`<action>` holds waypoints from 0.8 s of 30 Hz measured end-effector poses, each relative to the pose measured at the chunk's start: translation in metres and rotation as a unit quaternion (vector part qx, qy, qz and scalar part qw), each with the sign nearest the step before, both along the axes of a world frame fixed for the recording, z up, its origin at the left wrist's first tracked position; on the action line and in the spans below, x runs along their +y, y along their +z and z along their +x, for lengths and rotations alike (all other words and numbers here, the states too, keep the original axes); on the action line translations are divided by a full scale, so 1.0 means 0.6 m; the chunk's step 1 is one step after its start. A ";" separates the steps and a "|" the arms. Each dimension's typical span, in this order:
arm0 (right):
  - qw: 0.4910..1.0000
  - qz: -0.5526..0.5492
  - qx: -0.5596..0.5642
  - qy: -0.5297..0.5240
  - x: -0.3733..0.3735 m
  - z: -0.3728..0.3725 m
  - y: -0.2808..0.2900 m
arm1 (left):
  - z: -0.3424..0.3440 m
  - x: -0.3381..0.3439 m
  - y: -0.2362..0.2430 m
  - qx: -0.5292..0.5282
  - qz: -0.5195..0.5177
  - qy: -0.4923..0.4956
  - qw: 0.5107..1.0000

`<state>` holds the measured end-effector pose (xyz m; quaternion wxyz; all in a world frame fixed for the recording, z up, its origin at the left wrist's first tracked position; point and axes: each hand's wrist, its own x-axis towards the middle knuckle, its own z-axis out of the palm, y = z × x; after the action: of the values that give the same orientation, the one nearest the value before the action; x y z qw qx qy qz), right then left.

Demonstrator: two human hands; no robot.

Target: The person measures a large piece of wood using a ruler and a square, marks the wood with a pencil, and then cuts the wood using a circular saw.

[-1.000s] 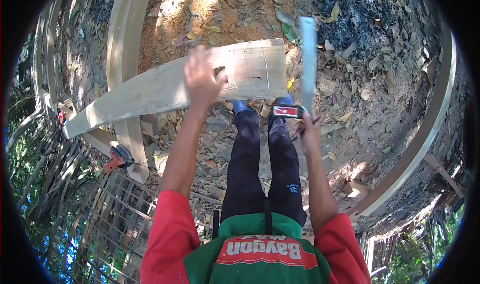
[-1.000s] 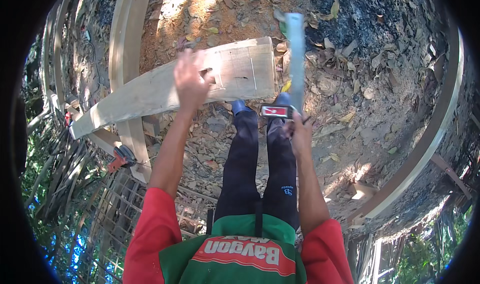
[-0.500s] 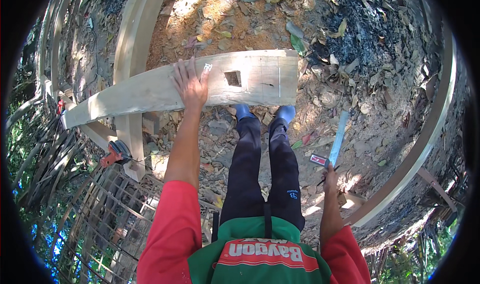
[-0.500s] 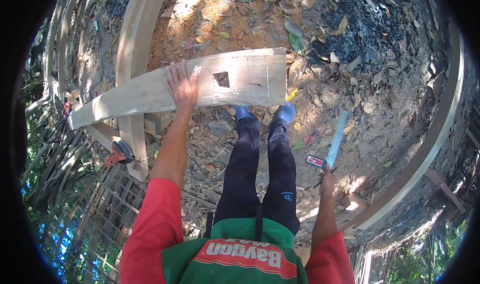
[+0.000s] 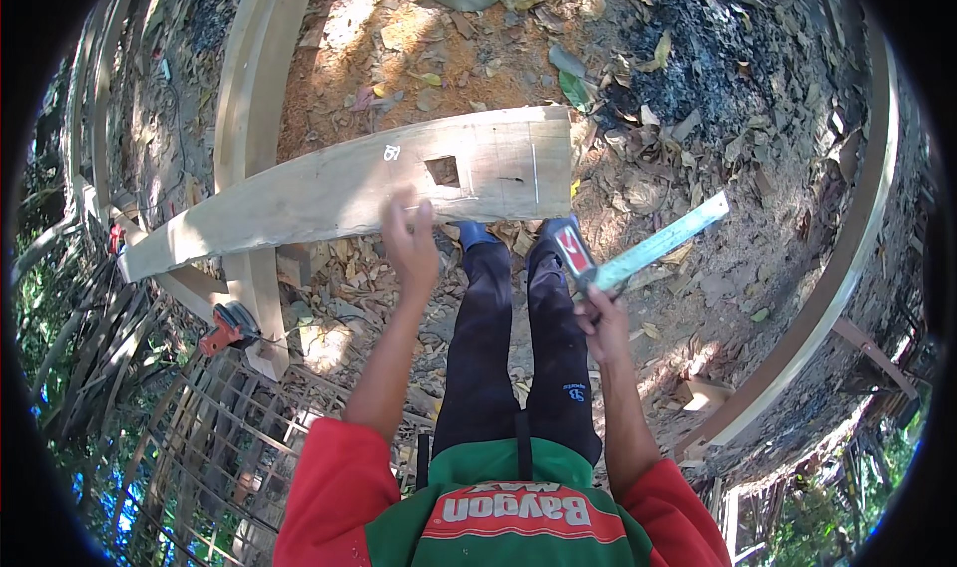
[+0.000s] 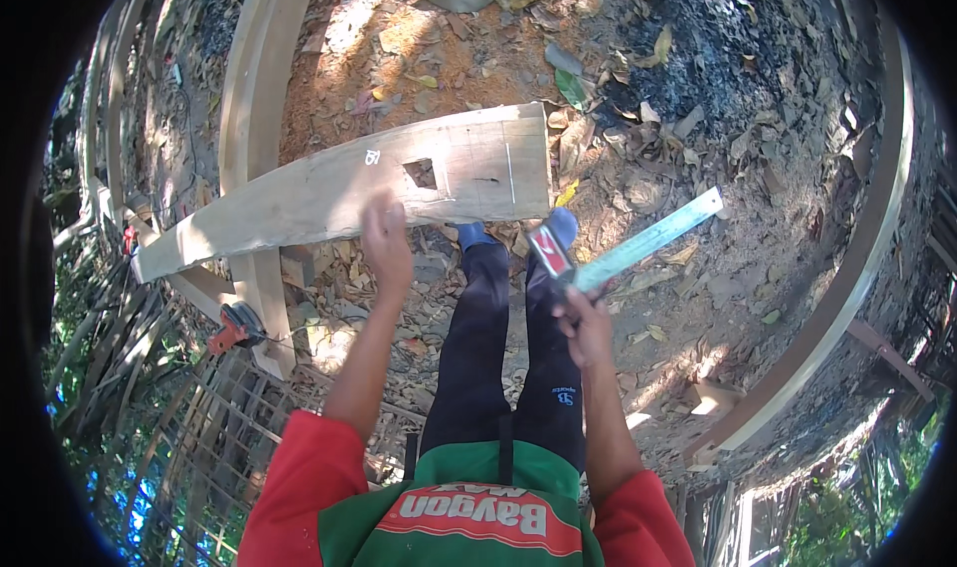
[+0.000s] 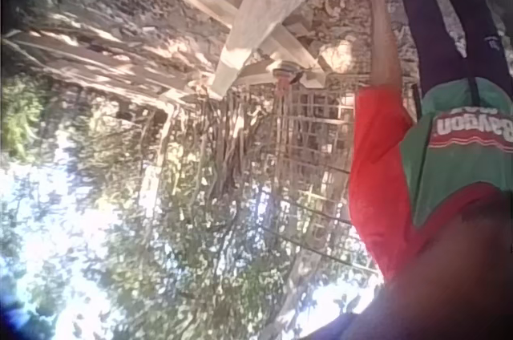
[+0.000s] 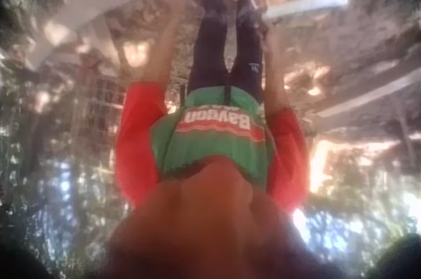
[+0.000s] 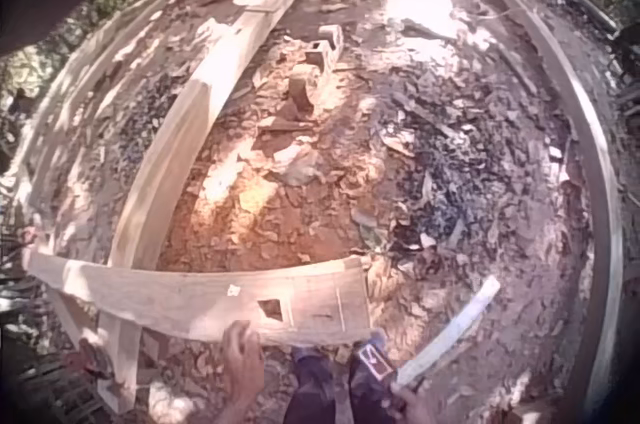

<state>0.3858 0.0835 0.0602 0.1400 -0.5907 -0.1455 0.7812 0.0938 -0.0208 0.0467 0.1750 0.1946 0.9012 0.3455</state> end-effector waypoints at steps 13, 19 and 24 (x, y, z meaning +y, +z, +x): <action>0.981 0.126 -0.015 0.144 0.023 -0.265 0.006 | -0.069 0.022 0.034 -0.463 0.228 0.197 0.834; 0.987 0.135 -0.021 0.088 0.139 -0.274 -0.032 | -0.240 -0.025 -0.012 -0.499 0.148 0.089 0.849; 0.980 0.142 -0.067 0.123 0.163 -0.281 -0.047 | -0.256 0.011 -0.014 -0.508 0.117 0.052 0.852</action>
<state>0.2173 0.1811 0.0319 0.1148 -0.5937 -0.3353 0.7224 -0.0597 -0.0140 0.0381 0.5661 -0.0359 0.6488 0.5072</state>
